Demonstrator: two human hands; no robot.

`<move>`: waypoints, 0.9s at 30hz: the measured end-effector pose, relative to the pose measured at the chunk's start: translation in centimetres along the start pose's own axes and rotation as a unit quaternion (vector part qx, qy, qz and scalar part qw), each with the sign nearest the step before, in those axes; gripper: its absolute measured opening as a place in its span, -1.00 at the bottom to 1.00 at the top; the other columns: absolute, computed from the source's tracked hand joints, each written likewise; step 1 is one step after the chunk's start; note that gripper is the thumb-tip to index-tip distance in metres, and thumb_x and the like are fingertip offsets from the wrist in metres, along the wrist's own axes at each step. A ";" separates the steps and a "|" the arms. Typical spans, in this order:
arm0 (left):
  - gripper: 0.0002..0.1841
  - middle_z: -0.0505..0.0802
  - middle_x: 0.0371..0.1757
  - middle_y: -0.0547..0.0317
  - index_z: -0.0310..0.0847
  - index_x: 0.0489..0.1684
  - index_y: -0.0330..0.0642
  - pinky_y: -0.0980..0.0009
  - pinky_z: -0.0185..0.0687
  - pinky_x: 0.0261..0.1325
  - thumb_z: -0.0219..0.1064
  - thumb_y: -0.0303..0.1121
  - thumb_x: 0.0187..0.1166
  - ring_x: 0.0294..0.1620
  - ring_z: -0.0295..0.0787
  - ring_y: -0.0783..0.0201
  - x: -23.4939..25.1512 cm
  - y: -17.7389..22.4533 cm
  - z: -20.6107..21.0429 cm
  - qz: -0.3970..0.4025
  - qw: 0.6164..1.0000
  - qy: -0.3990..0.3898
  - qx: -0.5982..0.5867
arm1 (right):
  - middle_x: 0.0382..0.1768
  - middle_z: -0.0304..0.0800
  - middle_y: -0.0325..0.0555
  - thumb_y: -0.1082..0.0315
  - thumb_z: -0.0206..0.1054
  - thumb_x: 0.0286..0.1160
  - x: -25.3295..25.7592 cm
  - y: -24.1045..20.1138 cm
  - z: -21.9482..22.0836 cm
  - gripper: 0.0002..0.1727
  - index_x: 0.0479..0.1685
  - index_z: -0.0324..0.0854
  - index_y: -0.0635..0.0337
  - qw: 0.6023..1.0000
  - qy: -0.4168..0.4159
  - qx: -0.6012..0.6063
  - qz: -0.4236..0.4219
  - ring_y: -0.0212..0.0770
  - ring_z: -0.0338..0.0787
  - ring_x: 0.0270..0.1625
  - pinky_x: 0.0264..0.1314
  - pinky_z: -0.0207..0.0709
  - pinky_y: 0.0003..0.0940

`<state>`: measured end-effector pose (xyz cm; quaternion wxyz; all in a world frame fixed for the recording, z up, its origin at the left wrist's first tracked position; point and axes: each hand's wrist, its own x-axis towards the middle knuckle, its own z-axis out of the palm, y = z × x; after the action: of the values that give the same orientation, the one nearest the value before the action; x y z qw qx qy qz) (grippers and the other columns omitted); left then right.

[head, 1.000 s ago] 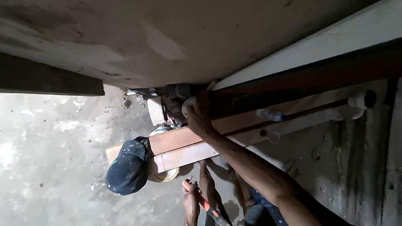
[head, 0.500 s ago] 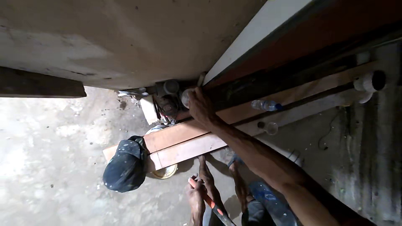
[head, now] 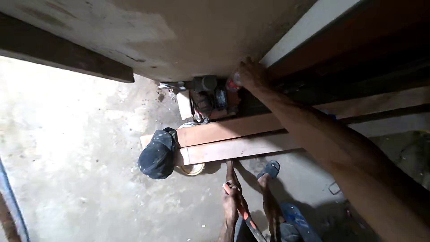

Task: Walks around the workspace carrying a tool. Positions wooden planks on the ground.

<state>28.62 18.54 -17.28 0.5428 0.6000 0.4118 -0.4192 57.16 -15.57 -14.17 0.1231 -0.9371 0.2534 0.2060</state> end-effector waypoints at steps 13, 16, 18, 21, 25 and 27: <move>-0.65 0.70 -0.47 0.10 0.32 0.39 -0.40 0.50 0.54 -0.63 0.10 -0.59 0.66 -0.69 0.56 0.40 2.0 0.6 -1.7 -0.014 1.000 0.006 0.009 | 0.30 0.70 0.27 0.55 0.22 0.58 -5.0 2.8 6.2 -0.64 0.32 0.66 0.30 0.969 0.192 0.138 -0.076 0.24 0.76 0.30 0.29 0.66 0.08; -0.66 0.71 -0.46 0.09 0.34 0.38 -0.40 0.49 0.54 -0.63 0.09 -0.60 0.65 -0.68 0.56 0.39 2.5 -0.3 -1.7 -0.019 1.000 0.016 0.014 | 0.25 0.75 0.24 0.45 0.19 0.69 -10.4 5.9 11.2 -0.69 0.27 0.69 0.30 0.941 0.254 0.224 0.025 0.17 0.81 0.20 0.24 0.70 0.08; -0.67 0.71 -0.46 0.09 0.36 0.34 -0.41 0.49 0.54 -0.63 0.10 -0.62 0.63 -0.69 0.57 0.38 2.7 -1.1 -1.5 -0.023 0.999 0.019 0.023 | 0.33 0.68 0.30 0.41 0.18 0.71 -13.3 9.1 15.0 -0.64 0.39 0.61 0.31 0.936 0.194 0.247 0.161 0.25 0.76 0.28 0.33 0.63 0.16; -0.70 0.72 -0.47 0.09 0.39 0.30 -0.39 0.50 0.55 -0.64 0.11 -0.61 0.64 -0.69 0.58 0.39 3.1 -2.0 -0.7 -0.032 0.999 0.013 0.018 | 0.49 0.57 0.29 0.33 0.18 0.74 -14.2 14.6 20.1 -0.54 0.56 0.49 0.26 0.921 0.068 0.237 0.300 0.28 0.65 0.45 0.48 0.51 0.21; -0.74 0.71 -0.50 0.09 0.40 0.26 -0.35 0.48 0.55 -0.72 0.07 -0.60 0.67 -0.74 0.58 0.37 4.8 -3.7 1.2 -0.062 0.998 -0.005 -0.027 | 0.52 0.53 0.34 0.33 0.18 0.75 -11.3 19.2 22.6 -0.51 0.62 0.42 0.29 0.934 0.014 0.199 0.295 0.31 0.61 0.49 0.51 0.48 0.22; -0.71 0.75 -0.45 0.02 0.39 0.32 -0.33 0.47 0.56 -0.73 0.05 -0.58 0.69 -0.74 0.60 0.34 6.6 -4.9 2.6 -0.082 0.995 -0.044 -0.046 | 0.43 0.60 0.36 0.37 0.18 0.74 -9.2 20.5 22.5 -0.51 0.60 0.40 0.32 0.936 -0.004 0.201 0.290 0.29 0.65 0.45 0.50 0.51 0.17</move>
<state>25.83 16.55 -25.21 0.5510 0.5196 0.4538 -0.4695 31.92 -21.35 -32.53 0.2442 -0.7778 0.5501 0.1811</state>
